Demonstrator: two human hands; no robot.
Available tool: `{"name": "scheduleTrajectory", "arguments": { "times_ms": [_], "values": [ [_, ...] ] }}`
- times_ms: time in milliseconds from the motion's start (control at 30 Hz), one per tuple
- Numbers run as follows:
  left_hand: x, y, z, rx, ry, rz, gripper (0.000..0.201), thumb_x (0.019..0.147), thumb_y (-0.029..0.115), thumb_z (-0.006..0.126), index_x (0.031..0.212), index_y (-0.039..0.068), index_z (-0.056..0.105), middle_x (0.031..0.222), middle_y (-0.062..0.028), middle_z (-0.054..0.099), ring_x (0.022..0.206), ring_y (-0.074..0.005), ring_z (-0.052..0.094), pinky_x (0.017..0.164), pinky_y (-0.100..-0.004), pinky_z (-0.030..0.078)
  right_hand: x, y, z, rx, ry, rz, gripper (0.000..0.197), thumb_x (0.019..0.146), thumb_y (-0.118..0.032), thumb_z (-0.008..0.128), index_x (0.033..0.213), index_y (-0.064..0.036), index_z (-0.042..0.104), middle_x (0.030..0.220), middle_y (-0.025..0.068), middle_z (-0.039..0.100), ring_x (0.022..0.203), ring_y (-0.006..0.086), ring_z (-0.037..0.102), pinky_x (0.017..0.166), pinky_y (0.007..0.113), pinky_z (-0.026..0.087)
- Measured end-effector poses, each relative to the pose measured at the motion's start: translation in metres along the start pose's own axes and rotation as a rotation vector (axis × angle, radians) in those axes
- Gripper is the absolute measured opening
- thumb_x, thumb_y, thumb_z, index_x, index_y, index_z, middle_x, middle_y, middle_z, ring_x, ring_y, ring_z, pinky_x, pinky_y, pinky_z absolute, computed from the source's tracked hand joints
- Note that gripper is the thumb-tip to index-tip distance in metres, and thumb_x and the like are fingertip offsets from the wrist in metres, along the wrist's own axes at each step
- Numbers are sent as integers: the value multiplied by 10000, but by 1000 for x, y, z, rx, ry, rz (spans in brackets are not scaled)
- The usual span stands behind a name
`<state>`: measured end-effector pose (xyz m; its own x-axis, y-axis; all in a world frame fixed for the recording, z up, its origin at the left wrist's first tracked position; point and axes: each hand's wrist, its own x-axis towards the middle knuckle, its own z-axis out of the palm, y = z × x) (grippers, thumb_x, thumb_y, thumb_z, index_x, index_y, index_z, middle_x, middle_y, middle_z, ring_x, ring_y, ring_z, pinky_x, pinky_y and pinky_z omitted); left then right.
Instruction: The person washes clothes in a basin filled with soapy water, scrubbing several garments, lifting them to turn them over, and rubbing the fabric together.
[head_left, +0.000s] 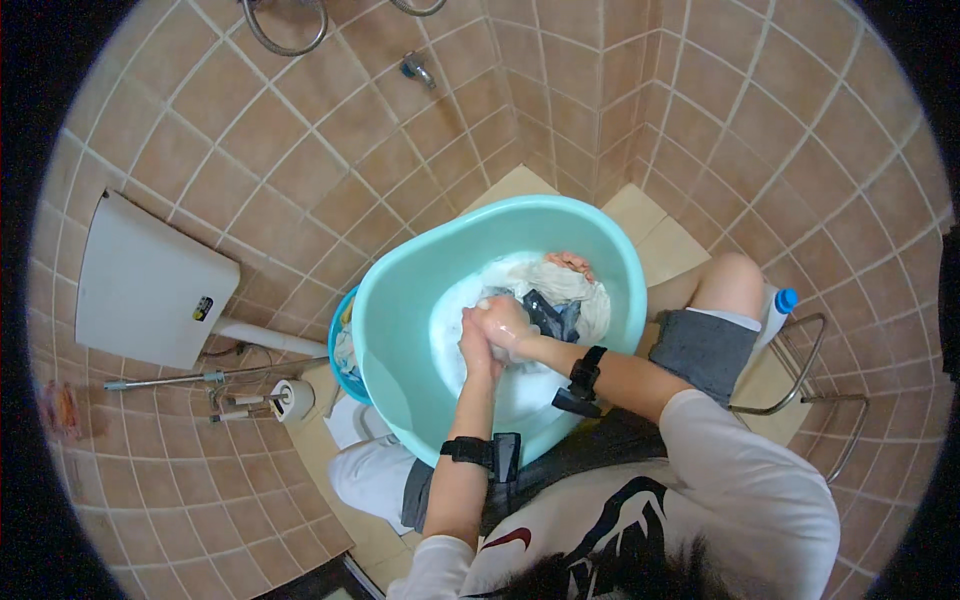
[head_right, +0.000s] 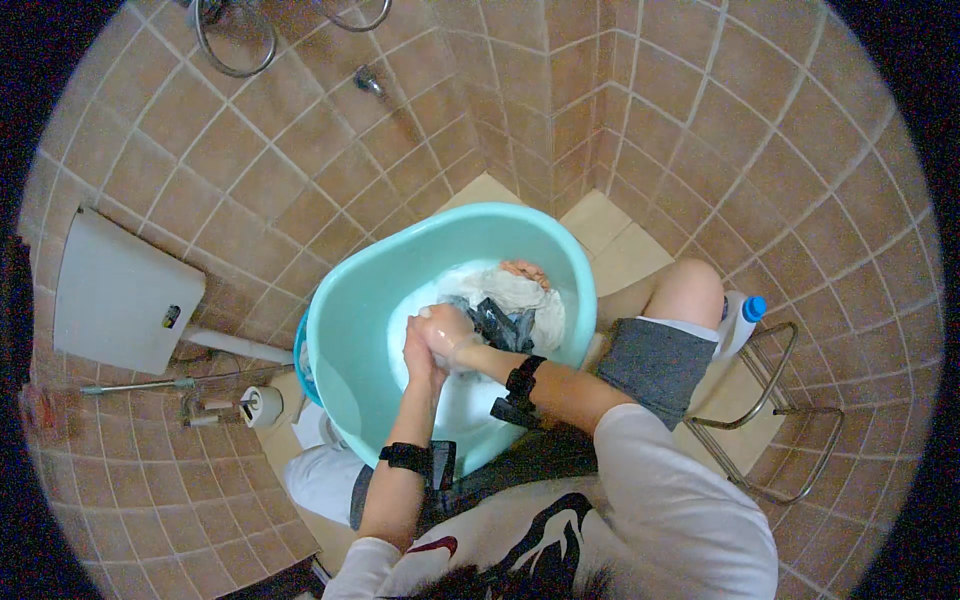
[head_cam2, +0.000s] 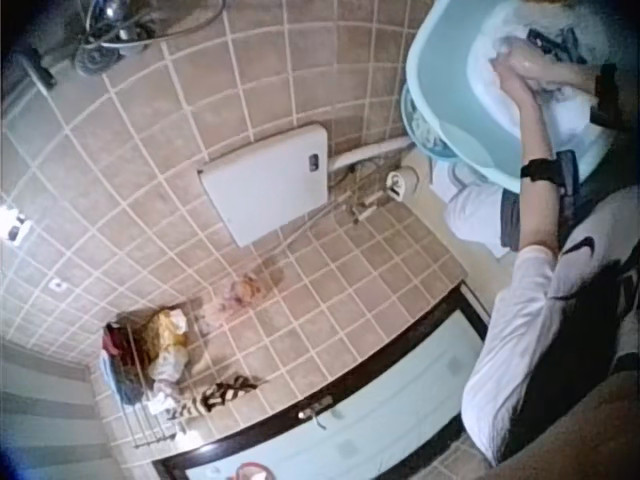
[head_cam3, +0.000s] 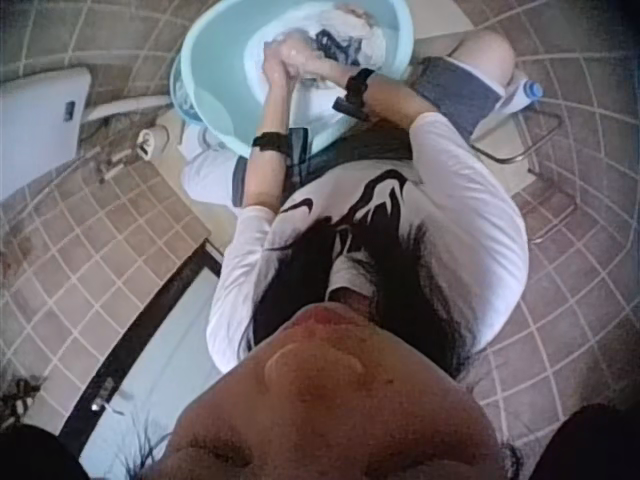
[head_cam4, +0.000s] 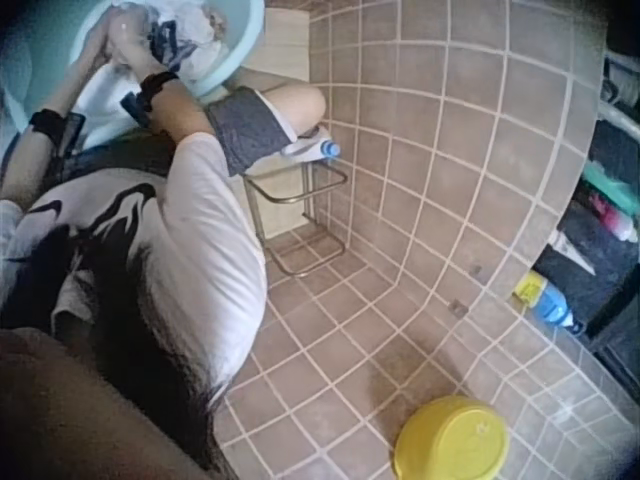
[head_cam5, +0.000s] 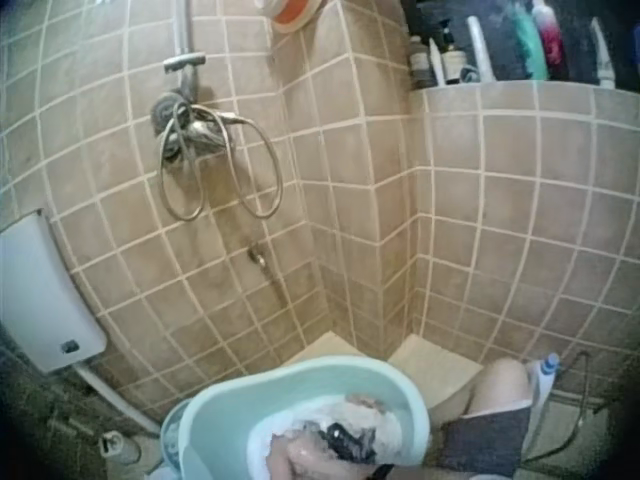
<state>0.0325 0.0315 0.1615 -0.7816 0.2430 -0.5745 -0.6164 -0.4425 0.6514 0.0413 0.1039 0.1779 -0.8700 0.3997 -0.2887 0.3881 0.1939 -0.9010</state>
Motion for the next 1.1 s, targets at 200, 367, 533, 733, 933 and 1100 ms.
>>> {"name": "scheduleTrajectory", "arguments": {
  "times_ms": [200,367,533,733,933,1100],
  "values": [
    [44,12,-78,38,-488,-663,420,817,512,446,908,121,568,772,-29,595,668,-171,583,550,-333,473,3,8,17,-537,-197,-509,324,748,-342,501,764,-48,637,797,212,605,759,366,582,696,439,454],
    [46,74,-76,835,89,112,549,832,478,455,1059,-17,529,888,-147,595,780,-243,586,630,-351,470,25,3,21,139,-470,14,547,804,-519,463,1056,-35,499,985,166,550,884,277,562,683,401,498],
    [7,215,-70,925,393,875,389,823,382,542,870,-4,547,826,-215,602,797,-315,577,706,-376,430,43,15,13,208,-767,295,712,794,-562,476,1262,-58,296,1171,150,419,1005,280,502,683,397,524],
    [30,283,-152,1162,695,1051,461,802,448,528,835,-11,545,757,-235,591,733,-387,568,655,-399,440,63,75,57,3,-867,486,537,818,-445,526,1150,-33,430,1025,114,502,843,225,559,599,359,530],
    [136,250,-337,1412,679,695,593,748,487,573,1058,-16,522,954,-239,590,911,-369,564,703,-434,459,61,104,108,-142,-1006,453,430,831,-360,526,1112,-42,456,970,106,525,728,221,559,560,357,522],
    [155,201,-302,1314,559,286,746,734,493,599,1200,-61,416,1081,-234,546,979,-321,550,675,-437,476,81,169,125,-590,-1107,205,485,794,-273,554,1189,-42,394,1116,126,502,877,266,554,720,390,507]
  ]
}}
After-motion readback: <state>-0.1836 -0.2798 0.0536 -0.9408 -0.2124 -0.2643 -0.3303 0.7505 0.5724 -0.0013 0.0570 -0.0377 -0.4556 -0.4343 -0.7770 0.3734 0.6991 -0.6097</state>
